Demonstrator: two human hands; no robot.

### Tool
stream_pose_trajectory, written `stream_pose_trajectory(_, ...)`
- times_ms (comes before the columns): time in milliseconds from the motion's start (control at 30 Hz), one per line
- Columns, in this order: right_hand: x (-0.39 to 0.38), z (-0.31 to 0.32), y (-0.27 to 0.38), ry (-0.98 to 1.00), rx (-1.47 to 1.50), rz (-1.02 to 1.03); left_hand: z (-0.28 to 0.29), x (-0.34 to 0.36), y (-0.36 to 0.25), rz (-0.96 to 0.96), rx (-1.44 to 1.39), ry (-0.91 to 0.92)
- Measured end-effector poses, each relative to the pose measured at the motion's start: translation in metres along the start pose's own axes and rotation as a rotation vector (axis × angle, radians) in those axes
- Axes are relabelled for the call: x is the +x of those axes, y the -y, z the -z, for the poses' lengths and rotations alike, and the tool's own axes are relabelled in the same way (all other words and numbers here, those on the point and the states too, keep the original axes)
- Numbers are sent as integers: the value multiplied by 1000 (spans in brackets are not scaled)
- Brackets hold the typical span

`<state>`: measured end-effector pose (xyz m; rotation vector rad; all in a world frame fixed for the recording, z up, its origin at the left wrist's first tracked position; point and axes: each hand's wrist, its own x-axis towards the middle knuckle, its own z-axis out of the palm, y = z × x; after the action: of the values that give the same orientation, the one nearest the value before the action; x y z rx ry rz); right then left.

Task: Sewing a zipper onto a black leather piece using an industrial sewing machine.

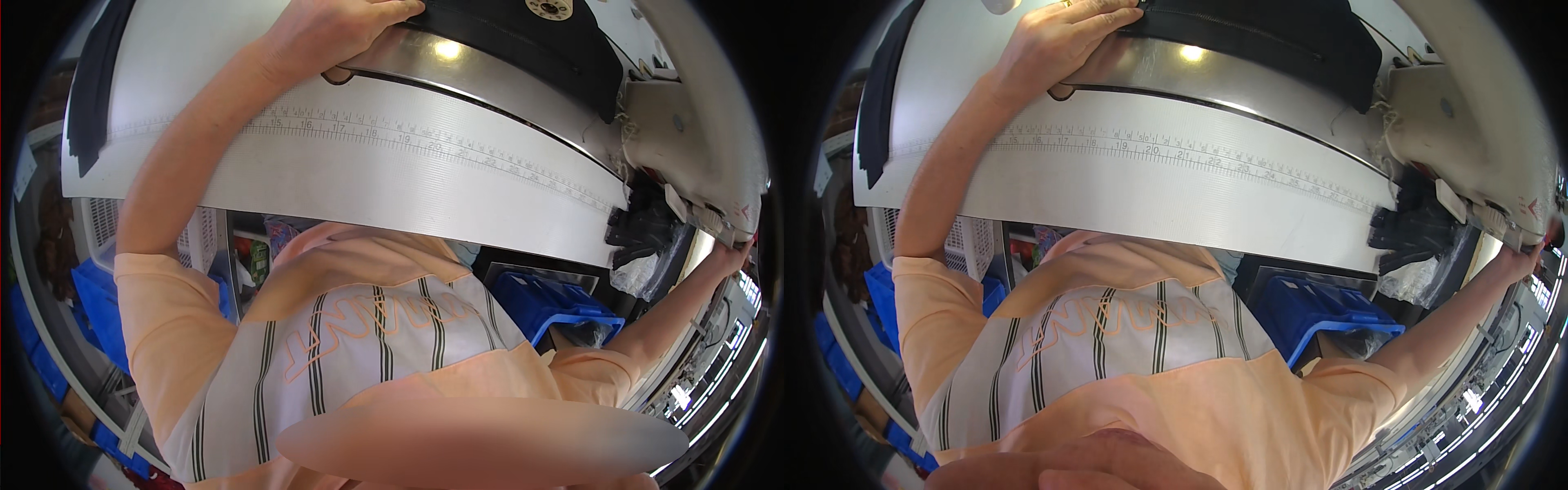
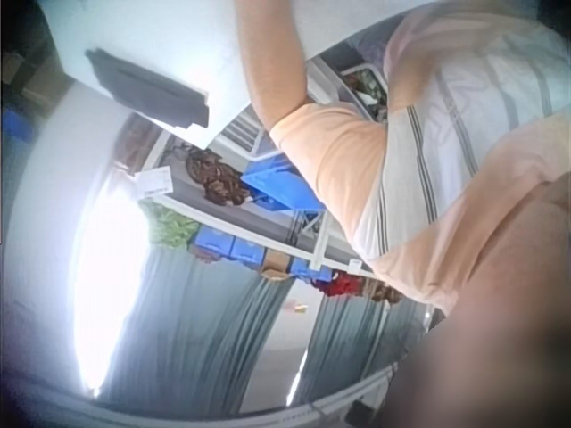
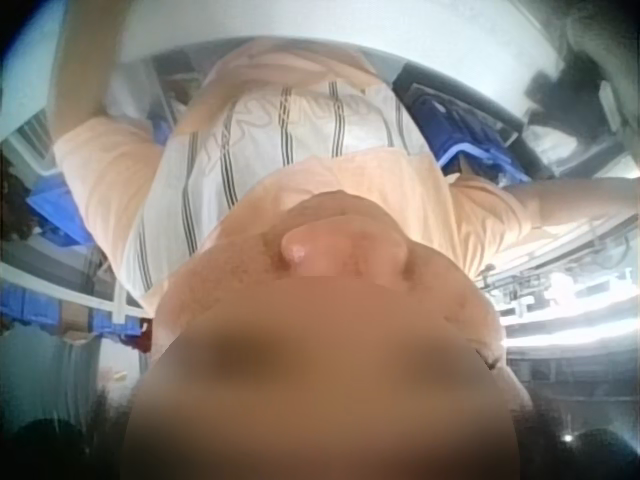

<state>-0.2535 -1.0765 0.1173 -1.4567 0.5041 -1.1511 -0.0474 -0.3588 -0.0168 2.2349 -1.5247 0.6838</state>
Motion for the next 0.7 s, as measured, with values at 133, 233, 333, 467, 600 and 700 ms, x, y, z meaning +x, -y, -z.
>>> stream_pose_trajectory(133,32,13,26,-43,-68,-186,-1,-2,0,12,2,18)
stream_pose_trajectory(233,50,14,38,52,-279,-320,-5,-5,1,44,10,25)
stream_pose_trajectory(333,26,11,8,16,-123,-73,-12,-5,6,8,50,-28)
stream_pose_trajectory(467,-48,1,-51,77,327,94,-17,-6,8,-11,38,-85)
stream_pose_trajectory(600,-101,-38,-20,-215,-3,148,-16,-5,8,-23,53,-109)
stream_pose_trajectory(700,-159,-91,32,-337,-392,554,-16,-5,7,-20,55,-103)
